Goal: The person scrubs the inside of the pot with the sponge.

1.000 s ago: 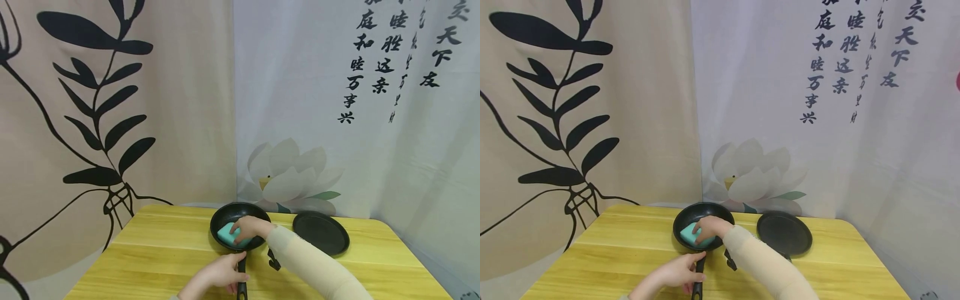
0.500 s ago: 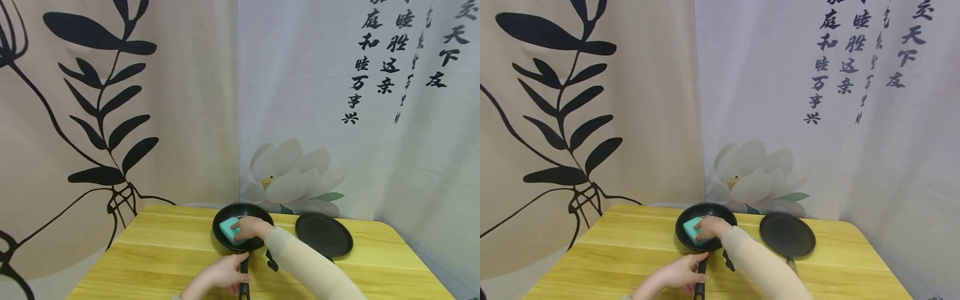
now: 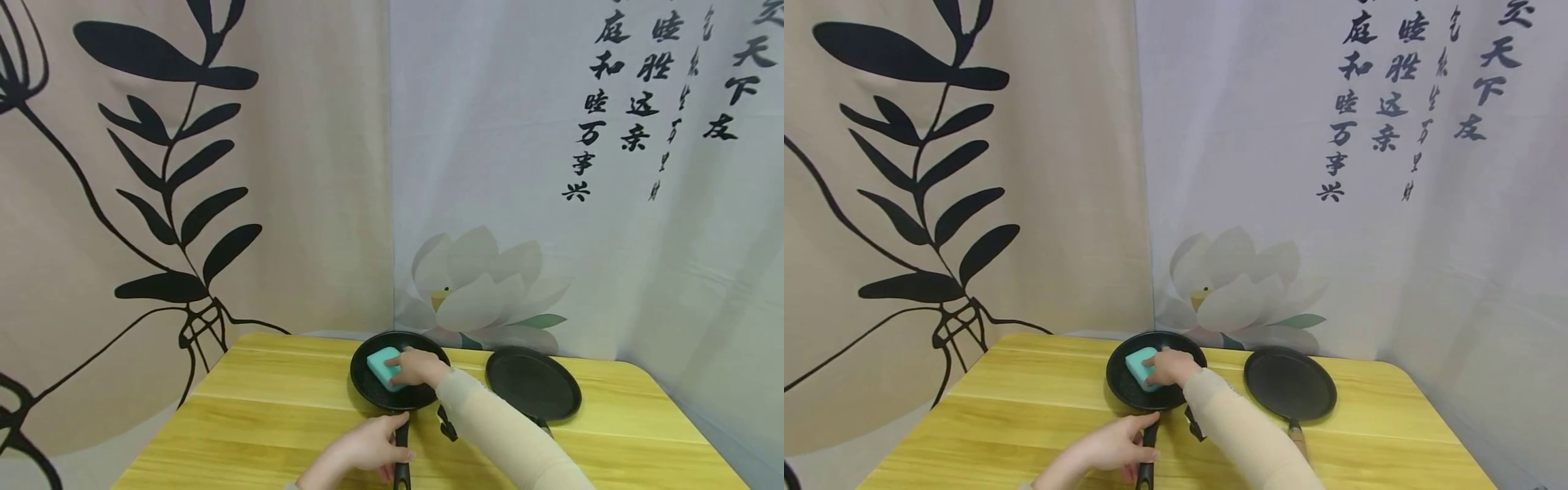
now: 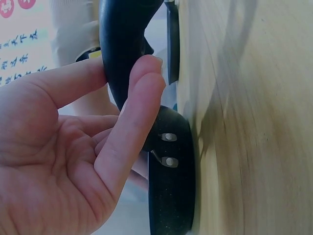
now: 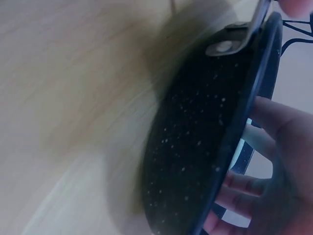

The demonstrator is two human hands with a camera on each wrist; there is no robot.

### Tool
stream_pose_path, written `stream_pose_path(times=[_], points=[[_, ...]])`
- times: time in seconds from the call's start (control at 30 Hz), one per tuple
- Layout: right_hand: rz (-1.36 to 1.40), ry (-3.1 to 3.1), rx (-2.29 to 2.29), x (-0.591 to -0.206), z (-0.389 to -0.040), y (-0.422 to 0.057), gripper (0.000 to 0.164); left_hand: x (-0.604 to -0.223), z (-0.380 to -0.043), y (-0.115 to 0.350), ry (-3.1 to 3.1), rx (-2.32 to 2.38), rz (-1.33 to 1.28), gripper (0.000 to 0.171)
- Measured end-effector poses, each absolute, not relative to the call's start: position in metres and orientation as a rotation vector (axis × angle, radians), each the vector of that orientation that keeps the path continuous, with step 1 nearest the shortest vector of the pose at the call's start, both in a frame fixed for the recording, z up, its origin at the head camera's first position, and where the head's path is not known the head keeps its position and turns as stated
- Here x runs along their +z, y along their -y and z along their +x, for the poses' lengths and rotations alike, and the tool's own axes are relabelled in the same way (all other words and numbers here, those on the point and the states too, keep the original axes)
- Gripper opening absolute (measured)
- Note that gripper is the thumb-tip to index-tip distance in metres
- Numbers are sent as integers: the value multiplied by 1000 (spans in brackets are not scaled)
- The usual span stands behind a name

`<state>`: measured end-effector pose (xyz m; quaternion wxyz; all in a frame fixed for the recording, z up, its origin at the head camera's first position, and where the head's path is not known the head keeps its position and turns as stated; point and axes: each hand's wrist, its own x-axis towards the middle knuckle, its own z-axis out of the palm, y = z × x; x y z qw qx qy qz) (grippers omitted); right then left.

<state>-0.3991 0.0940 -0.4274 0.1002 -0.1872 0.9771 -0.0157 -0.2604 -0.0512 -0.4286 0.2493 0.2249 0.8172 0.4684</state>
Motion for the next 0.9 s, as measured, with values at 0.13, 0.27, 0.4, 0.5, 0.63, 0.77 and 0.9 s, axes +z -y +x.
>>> stream_pose_path(times=[0.13,0.27,0.4,0.5,0.63,0.77,0.9], points=[[-553,-2905,-61,-427,-399,-100,52,-429,-260,50,-2223,1277,608,63],[-569,-2911,-60,-426,-400,-104,52,-428,-260,50,-2219,1280,615,63],[-584,-2909,-62,-425,-400,-107,51,-428,-260,51,-2216,1285,624,64],[-589,-2906,-79,-426,-400,-110,50,-429,-259,51,-2216,1298,625,64],[-620,-2897,-105,-427,-399,-114,50,-429,-258,52,-2220,1309,627,64],[-667,-2901,-114,-426,-396,-118,48,-430,-259,52,-2223,1310,641,64],[-691,-2922,-122,-425,-395,-120,46,-430,-259,52,-2213,1320,643,64]])
